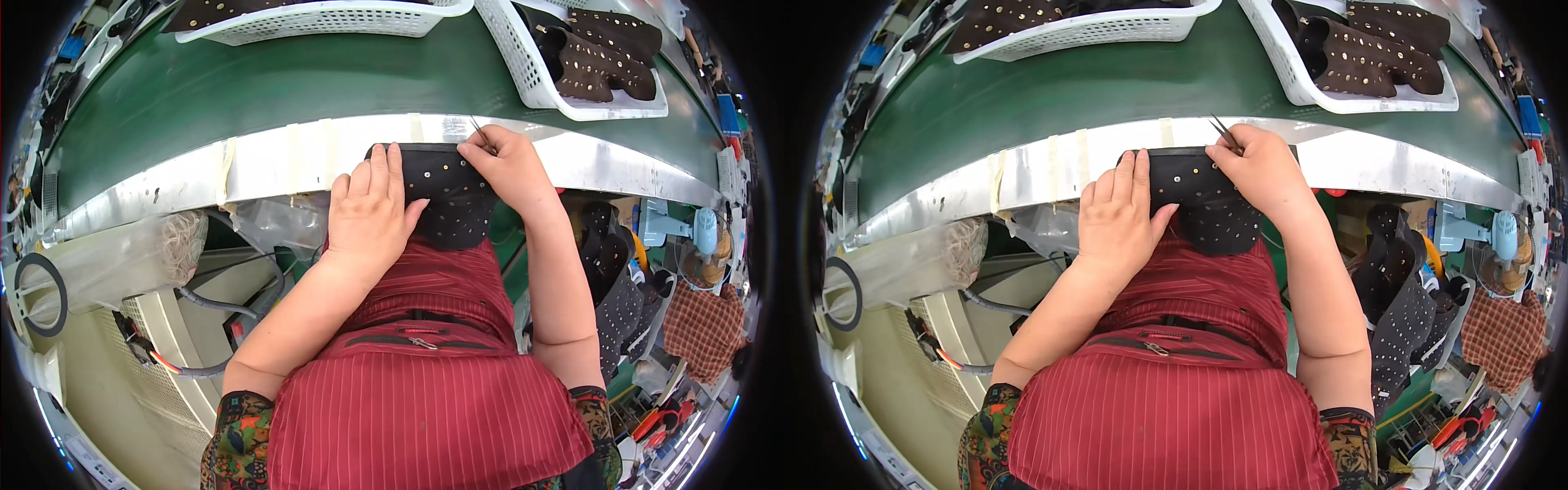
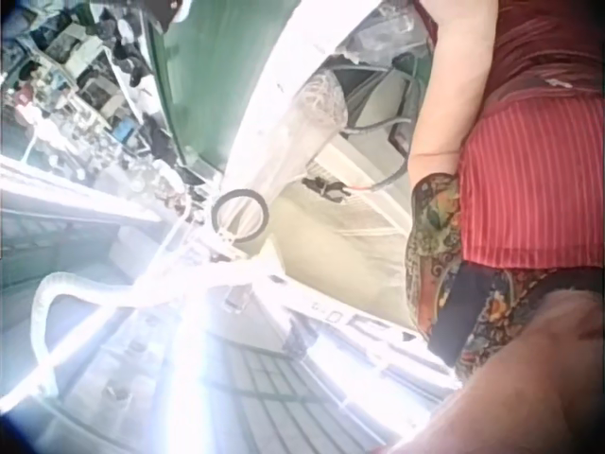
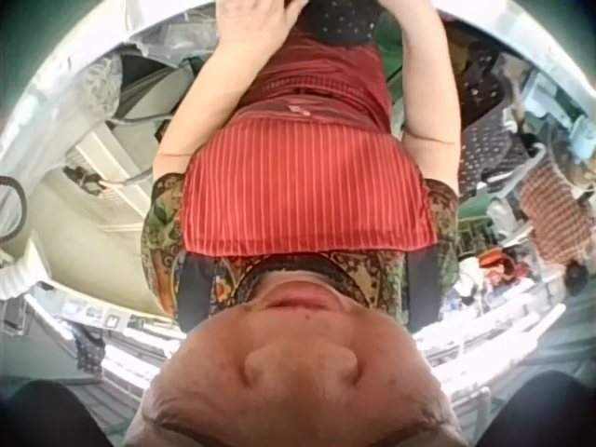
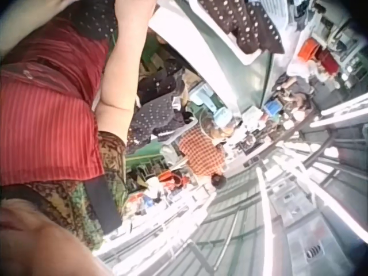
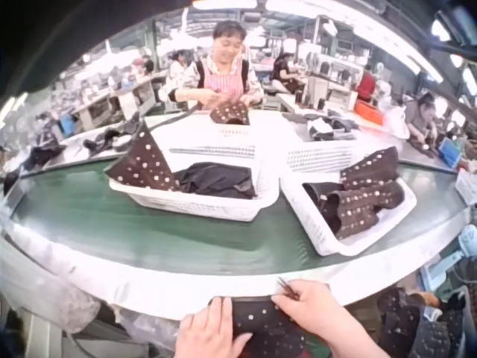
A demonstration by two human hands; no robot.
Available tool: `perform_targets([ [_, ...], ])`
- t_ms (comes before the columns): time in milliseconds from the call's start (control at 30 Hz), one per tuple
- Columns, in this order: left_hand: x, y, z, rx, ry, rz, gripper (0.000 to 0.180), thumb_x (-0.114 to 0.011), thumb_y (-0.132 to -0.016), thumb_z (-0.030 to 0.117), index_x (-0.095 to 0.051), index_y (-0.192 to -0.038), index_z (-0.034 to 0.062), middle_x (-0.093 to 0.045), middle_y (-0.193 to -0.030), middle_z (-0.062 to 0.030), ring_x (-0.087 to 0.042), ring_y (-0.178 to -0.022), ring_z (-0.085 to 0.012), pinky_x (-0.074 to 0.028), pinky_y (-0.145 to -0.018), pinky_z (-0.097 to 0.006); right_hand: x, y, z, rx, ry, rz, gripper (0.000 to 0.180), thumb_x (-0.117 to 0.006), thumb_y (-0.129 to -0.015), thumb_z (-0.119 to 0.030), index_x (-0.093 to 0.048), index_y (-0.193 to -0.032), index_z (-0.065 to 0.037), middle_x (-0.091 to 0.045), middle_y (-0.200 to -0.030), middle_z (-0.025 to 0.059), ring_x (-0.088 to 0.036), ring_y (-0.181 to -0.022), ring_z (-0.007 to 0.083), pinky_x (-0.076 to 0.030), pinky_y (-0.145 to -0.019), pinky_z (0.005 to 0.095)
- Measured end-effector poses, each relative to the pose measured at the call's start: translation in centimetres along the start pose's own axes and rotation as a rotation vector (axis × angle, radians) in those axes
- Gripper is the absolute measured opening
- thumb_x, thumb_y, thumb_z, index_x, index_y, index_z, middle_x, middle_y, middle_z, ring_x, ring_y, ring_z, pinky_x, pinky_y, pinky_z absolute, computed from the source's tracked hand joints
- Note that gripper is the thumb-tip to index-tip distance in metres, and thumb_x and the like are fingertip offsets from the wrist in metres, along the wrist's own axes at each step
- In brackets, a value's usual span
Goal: The person trims the edges of black fabric pieces with gold studs using scissors. They handle the fabric pieces one by one, cutting along the edges and occasionally adjusting the material. The person places the trimmed pieces into a white basket on the table.
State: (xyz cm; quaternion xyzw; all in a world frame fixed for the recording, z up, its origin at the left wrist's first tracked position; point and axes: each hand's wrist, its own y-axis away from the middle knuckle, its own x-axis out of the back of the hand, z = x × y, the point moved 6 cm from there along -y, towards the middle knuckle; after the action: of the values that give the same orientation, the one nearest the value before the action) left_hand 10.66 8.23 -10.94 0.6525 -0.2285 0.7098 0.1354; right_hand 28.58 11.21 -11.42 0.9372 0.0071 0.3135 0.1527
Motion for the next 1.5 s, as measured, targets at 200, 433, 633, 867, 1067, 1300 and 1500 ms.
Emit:
perform_targets([
  [200, 0.1, -0.2, 0.2, -0.021, -0.035, 0.014, 0.074, -0.064, -0.076, 0.046, -0.044, -0.132, 0.0025, -0.05, -0.125, -0.0127, -0.049, -0.1, -0.0227, -0.038, -0.086, -0.036, 0.1, -0.1, -0.1, -0.003, 0.056, 0.061, 0.028, -0.061, -0.082, -0.023, -0.061, -0.086, 0.004, -0.064, -0.079, 0.0197, -0.062, -0.074, 0.0329, -0.047, -0.07, 0.0378],
  [433, 0.1, -0.6, 0.2, -0.037, -0.057, -0.034, 0.077, -0.066, -0.073, 0.049, -0.045, -0.132, 0.0043, -0.051, -0.122, -0.0121, -0.049, -0.098, -0.0219, -0.037, -0.083, -0.036, -0.1, 0.1, -1.2, -0.014, 0.226, 0.1, 0.027, -0.059, -0.082, -0.023, -0.061, -0.085, 0.003, -0.064, -0.081, 0.0217, -0.061, -0.078, 0.0379, -0.048, -0.072, 0.0424],
  [633, 0.1, -1.2, 0.8, -0.124, -0.145, -0.081, 0.084, -0.074, -0.064, 0.046, -0.042, -0.136, 0.0164, -0.053, -0.111, -0.0092, -0.048, -0.097, -0.0214, -0.036, -0.078, -0.036, -0.2, -0.1, -1.8, 0.024, 0.365, 0.123, 0.025, -0.059, -0.08, -0.022, -0.061, -0.084, 0.003, -0.063, -0.081, 0.0222, -0.061, -0.079, 0.0387, -0.048, -0.072, 0.0438],
  [867, -1.1, -2.2, 2.0, -0.214, -0.322, -0.014, 0.085, -0.077, -0.061, 0.04, -0.04, -0.137, 0.0305, -0.052, -0.096, -0.0052, -0.048, -0.091, -0.0198, -0.035, -0.076, -0.035, 0.1, -0.7, -1.5, -0.012, 0.285, 0.052, 0.025, -0.059, -0.079, -0.021, -0.061, -0.086, 0.004, -0.064, -0.081, 0.0229, -0.062, -0.079, 0.038, -0.048, -0.072, 0.0423],
  [1067, -1.4, -2.5, 2.7, -0.239, -0.466, -0.074, 0.08, -0.071, -0.069, 0.038, -0.036, -0.141, 0.0317, -0.052, -0.093, -0.0046, -0.047, -0.086, -0.0202, -0.036, -0.076, -0.034, 0.0, -0.9, -0.9, -0.056, 0.228, 0.028, 0.027, -0.06, -0.078, -0.021, -0.062, -0.088, 0.004, -0.064, -0.082, 0.0239, -0.062, -0.08, 0.0385, -0.048, -0.073, 0.0417],
  [1300, -1.9, -2.4, 2.7, -0.187, -0.425, -0.185, 0.078, -0.066, -0.074, 0.037, -0.03, -0.143, 0.0325, -0.051, -0.098, -0.0054, -0.048, -0.088, -0.0211, -0.039, -0.074, -0.034, -0.1, -1.0, -0.5, -0.024, 0.207, 0.039, 0.027, -0.062, -0.077, -0.024, -0.064, -0.089, 0.0, -0.064, -0.083, 0.0241, -0.062, -0.082, 0.0396, -0.049, -0.075, 0.0433],
  [1500, -2.5, -2.2, 2.6, -0.184, -0.355, -0.101, 0.052, -0.045, -0.091, 0.023, -0.035, -0.141, 0.0326, -0.052, -0.096, -0.0102, -0.049, -0.088, -0.026, -0.041, -0.075, -0.042, -0.5, -1.6, 0.1, 0.084, 0.24, 0.103, 0.026, -0.063, -0.077, -0.025, -0.062, -0.083, 0.001, -0.064, -0.074, 0.0198, -0.064, -0.067, 0.0335, -0.05, -0.063, 0.0401],
])
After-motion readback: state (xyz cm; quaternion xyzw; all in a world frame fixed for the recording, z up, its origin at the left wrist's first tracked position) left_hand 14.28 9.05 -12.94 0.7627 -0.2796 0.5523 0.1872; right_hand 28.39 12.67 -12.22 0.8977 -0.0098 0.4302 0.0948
